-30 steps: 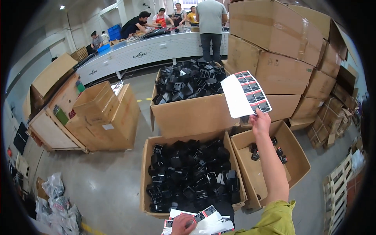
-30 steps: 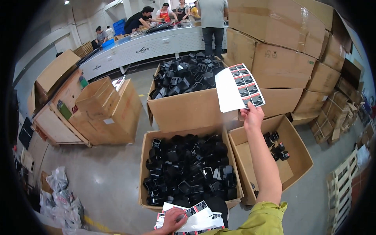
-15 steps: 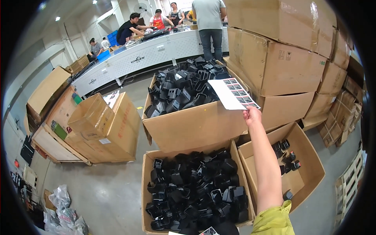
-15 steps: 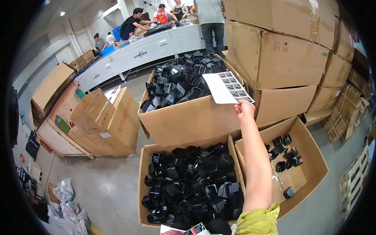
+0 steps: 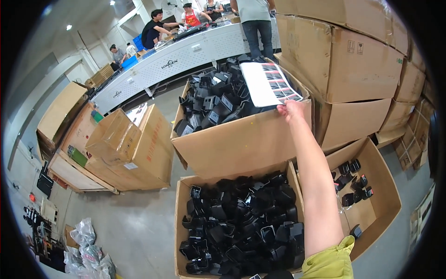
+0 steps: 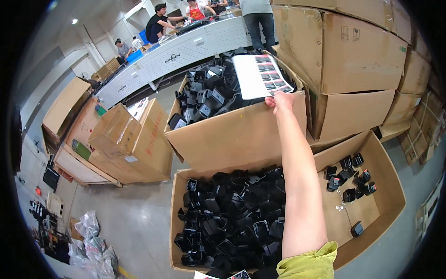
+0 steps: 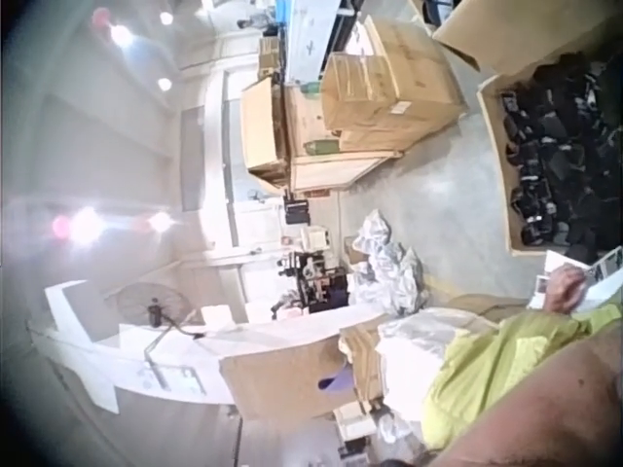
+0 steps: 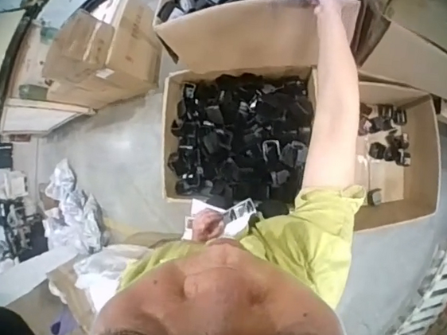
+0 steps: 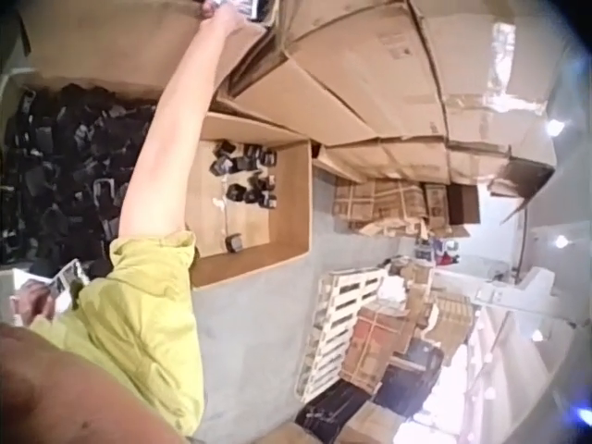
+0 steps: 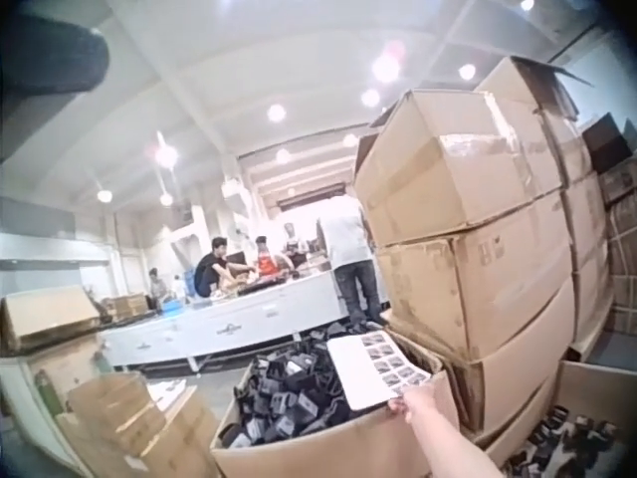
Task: Applying adhesive labels to plastic components and sorting label sheets in a warehouse environment.
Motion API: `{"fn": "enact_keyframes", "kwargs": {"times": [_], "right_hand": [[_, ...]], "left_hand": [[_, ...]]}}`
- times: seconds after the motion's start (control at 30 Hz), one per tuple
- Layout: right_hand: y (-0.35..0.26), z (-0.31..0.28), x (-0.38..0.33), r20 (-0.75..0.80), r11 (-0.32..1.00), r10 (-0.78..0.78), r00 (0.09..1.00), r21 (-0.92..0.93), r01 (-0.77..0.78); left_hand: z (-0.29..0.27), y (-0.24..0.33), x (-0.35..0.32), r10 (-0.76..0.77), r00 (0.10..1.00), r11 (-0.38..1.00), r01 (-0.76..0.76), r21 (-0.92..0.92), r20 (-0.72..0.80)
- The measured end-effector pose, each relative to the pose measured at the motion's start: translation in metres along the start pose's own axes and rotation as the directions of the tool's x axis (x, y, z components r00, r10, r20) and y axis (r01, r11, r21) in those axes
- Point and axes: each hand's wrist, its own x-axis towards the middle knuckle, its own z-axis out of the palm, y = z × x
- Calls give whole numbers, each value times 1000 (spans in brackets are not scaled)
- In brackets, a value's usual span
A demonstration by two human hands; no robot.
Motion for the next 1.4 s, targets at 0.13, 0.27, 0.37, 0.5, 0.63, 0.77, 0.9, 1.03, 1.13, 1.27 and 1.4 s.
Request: {"fn": "enact_keyframes", "kwargs": {"times": [0.13, 0.27, 0.37, 0.5, 0.63, 0.77, 0.9, 1.03, 1.13, 1.27, 1.4], "right_hand": [[-7, -12, 2, 14, 999, 2, 1000, -33, -1], [-12, -26, -11, -136, 981, -103, 985, 149, 123], [-9, -42, -16, -174, 967, -131, 976, 192, 165], [-11, -66, -6, -7, 980, 1, 1000, 201, 0], [-14, -73, -29, 59, 985, 83, 995, 145, -91], [0, -99, -46, -22, 982, 173, 985, 85, -170], [12, -137, -120, 208, 941, 230, 951, -298, -163], [34, -158, -254, 435, 735, 558, 707, -655, -177], [12, -194, -359, 525, 641, 613, 591, -768, 18], [21, -240, -451, 654, 519, 556, 512, -755, 401], [27, -252, -505, 709, 311, 420, 566, -699, 644]], "left_hand": [[-4, 2, 3, 7, 1000, 1000, -7, 24, -12], [4, -14, -11, 18, 1000, 1000, -18, -25, -14], [6, -14, -13, 18, 997, 999, -22, -49, -74], [2, -9, -13, 18, 998, 999, -20, -35, -64], [-3, -2, -19, -28, 1000, 999, 28, -29, 6], [-4, -4, -30, -78, 994, 993, 84, -87, 79], [-14, -3, -14, -76, 972, 988, 104, -112, 224], [-13, -10, -19, -84, 980, 994, 94, -48, 178], [-13, -14, -24, 104, 989, 988, -90, -128, 104], [-22, -2, -29, 87, 985, 995, -80, -51, 148], [-26, 11, -51, 144, 950, 981, -101, -165, 278]]}}
